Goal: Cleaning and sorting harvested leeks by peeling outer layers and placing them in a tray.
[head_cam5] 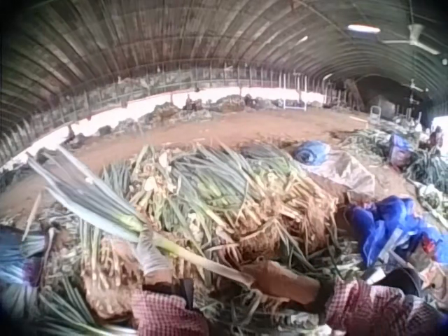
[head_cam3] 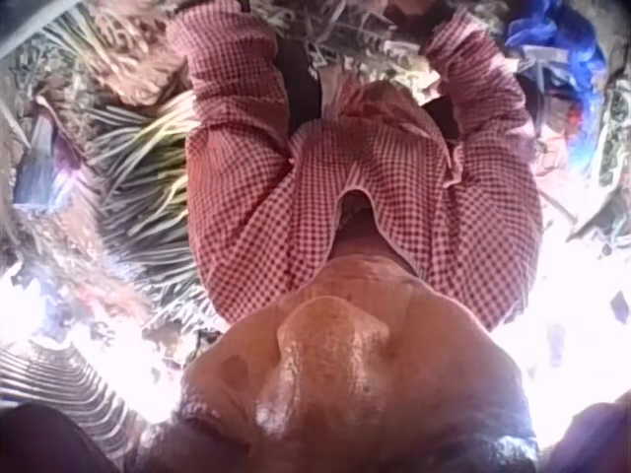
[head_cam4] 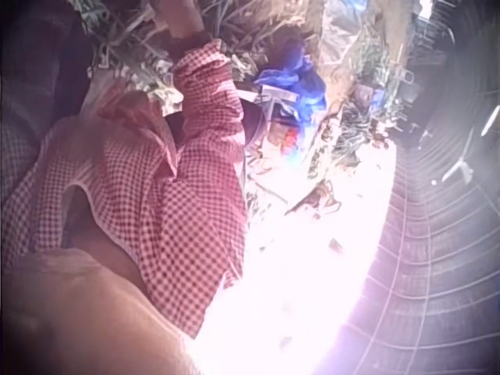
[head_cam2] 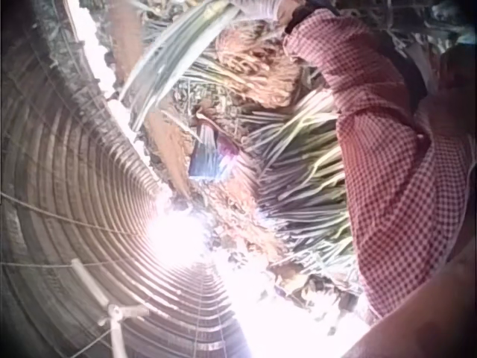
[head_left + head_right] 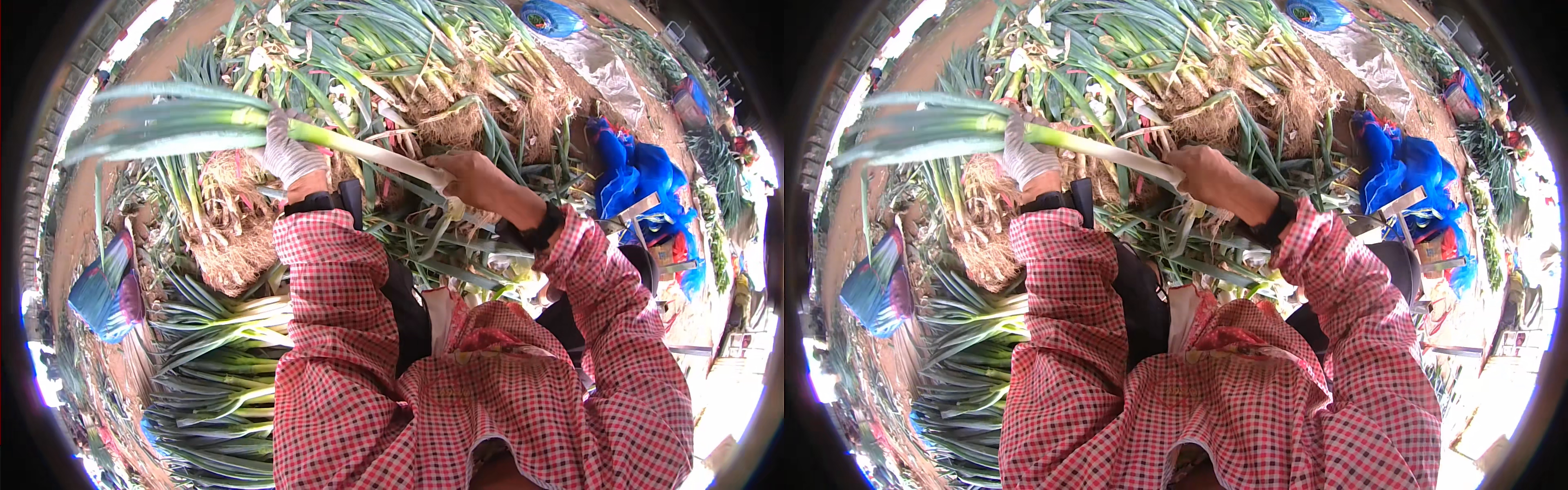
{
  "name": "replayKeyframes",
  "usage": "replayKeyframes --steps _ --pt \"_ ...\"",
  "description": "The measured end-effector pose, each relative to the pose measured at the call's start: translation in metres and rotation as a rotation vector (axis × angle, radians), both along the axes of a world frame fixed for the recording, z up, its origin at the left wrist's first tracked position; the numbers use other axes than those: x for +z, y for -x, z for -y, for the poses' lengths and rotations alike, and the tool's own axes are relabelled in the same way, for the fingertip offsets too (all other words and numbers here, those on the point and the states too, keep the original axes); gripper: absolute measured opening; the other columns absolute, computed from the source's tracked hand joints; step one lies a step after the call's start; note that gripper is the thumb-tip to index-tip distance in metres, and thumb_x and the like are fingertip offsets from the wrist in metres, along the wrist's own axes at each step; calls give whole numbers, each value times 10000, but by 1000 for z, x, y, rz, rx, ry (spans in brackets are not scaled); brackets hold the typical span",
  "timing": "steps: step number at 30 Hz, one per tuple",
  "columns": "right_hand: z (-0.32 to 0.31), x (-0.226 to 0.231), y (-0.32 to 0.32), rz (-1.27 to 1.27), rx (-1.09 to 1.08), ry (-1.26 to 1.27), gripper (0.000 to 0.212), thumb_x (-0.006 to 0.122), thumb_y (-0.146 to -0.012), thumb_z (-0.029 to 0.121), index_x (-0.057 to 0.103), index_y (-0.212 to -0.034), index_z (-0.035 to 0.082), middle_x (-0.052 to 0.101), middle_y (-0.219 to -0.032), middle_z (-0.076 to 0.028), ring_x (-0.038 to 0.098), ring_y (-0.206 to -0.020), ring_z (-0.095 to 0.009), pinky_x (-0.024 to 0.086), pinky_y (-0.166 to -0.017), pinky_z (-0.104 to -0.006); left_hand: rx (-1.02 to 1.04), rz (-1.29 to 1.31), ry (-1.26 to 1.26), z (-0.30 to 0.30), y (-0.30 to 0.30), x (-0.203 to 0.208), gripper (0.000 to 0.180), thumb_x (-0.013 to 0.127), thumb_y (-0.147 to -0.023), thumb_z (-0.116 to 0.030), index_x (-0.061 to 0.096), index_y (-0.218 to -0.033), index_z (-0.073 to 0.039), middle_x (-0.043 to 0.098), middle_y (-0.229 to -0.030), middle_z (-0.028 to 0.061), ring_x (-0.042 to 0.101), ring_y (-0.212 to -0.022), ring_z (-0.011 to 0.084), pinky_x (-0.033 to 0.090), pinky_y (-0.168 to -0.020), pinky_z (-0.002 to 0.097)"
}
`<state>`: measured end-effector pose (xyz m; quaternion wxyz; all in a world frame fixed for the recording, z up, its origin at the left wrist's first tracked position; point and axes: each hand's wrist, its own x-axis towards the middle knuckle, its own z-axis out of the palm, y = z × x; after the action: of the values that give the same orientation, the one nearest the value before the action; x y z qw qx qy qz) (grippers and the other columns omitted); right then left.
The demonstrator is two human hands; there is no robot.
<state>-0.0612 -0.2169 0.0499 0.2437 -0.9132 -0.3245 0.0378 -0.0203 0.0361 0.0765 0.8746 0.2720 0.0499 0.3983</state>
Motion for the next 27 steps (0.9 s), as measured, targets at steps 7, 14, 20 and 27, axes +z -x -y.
replayKeyframes --steps 7,14,20,27 --pt "7 -12 0 -144 326 169 307 687 -709 236 601 -941 54 598 -837 -126 588 -801 -315 444 -683 -395 -417 257 -35 6 6 10 370 592 -799 -36 466 -1146 -49 576 -845 101 528 -607 169 459 -493 295" --pt "7 -18 26 125 451 101 159 609 -702 181 584 -797 57 555 -615 -113 583 -624 -315 442 -561 -396 -133 -30 -16 8 -8 -1 310 617 -776 -15 474 -1047 -57 590 -771 91 496 -540 143 410 -435 260" --pt "22 29 44 150 487 -66 180 608 -657 51 565 -832 49 540 -617 -95 563 -565 -286 435 -486 -371 -436 -74 134 -35 -22 -40 256 614 -807 -108 489 -1027 -68 560 -719 45 449 -503 96 370 -427 225" --pt "131 31 114 104 361 -146 204 679 -654 94 558 -805 28 505 -647 -90 528 -562 -272 404 -487 -373 -450 41 283 -71 -10 -50 295 625 -800 -245 515 -970 -31 501 -647 -17 456 -480 69 422 -441 172"
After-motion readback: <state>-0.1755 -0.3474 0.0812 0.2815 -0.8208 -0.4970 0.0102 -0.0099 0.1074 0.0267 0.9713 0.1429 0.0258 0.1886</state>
